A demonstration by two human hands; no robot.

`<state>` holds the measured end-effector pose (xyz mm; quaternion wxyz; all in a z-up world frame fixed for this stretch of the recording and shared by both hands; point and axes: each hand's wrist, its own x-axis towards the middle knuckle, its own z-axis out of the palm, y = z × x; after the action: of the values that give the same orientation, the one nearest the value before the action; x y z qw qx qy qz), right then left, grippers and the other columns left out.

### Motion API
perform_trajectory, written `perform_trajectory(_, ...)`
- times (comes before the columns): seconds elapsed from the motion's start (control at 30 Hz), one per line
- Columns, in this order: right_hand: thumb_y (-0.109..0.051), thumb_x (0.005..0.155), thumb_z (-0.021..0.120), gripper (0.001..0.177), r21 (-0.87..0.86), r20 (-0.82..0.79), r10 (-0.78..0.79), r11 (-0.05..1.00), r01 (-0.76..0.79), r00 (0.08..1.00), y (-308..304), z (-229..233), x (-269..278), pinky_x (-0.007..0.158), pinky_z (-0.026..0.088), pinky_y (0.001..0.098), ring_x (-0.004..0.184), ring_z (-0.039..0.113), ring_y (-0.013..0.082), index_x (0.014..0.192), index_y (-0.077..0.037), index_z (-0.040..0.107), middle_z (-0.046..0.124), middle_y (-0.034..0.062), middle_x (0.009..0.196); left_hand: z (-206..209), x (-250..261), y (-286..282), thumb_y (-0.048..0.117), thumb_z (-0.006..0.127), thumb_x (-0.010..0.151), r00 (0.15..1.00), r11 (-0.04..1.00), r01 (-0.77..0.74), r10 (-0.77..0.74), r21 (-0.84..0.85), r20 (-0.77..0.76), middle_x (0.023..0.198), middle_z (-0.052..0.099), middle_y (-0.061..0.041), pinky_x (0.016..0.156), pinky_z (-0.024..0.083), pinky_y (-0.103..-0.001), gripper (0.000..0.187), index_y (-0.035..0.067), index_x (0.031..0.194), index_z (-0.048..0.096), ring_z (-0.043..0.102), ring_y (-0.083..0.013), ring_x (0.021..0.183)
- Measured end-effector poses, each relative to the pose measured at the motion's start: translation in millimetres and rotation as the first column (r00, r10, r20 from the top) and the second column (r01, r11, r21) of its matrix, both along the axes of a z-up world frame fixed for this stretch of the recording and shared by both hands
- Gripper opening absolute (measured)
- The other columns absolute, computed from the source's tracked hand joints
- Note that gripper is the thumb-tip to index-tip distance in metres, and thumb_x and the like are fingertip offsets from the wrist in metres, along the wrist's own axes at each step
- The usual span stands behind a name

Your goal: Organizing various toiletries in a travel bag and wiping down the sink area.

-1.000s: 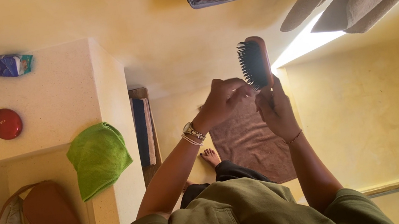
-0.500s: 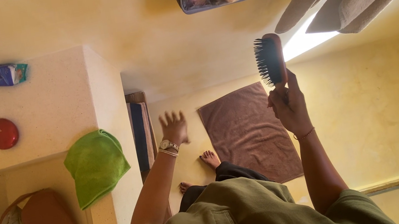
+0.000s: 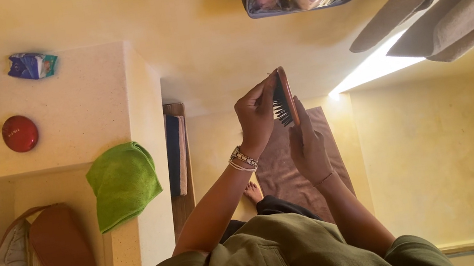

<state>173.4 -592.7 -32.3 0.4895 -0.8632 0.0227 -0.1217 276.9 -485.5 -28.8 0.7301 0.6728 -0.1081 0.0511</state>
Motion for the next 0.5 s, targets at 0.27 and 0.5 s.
perform_trajectory(0.27, 0.0, 0.105, 0.049, 0.056, -0.045, 0.181, 0.084, 0.996, -0.077, 0.98, -21, -8, 8, 0.061, 0.049, 0.0342, 0.071, 0.061, 0.0206, 0.159, -0.005, 0.033, 0.059, 0.0141, 0.092, 12, 1, 28, 0.007, 0.069, 0.101, 0.973, 0.986, -0.124, 0.099, 0.109, 0.208, 0.099, 0.078, -0.011, 0.074, 0.062, -0.023, 0.015, -0.002, 0.112, 0.074, 0.076, -0.0117, 0.085)
perform_trajectory(0.5, 0.006, 0.098, 0.043, 0.075, 0.694, -0.01, 0.24, 0.701, -0.166, 0.971, -68, 19, 12, 0.041, 0.033, 0.0184, 0.048, 0.038, 0.004, 0.163, -0.017, 0.015, 0.045, 0.0002, 0.064, -47, 5, 58, 0.009, 0.07, 0.1, 0.969, 0.774, -0.077, -0.091, 0.629, 0.23, 0.092, 0.075, -0.013, 0.073, 0.058, -0.031, 0.011, -0.001, 0.103, 0.073, 0.073, -0.0231, 0.078)
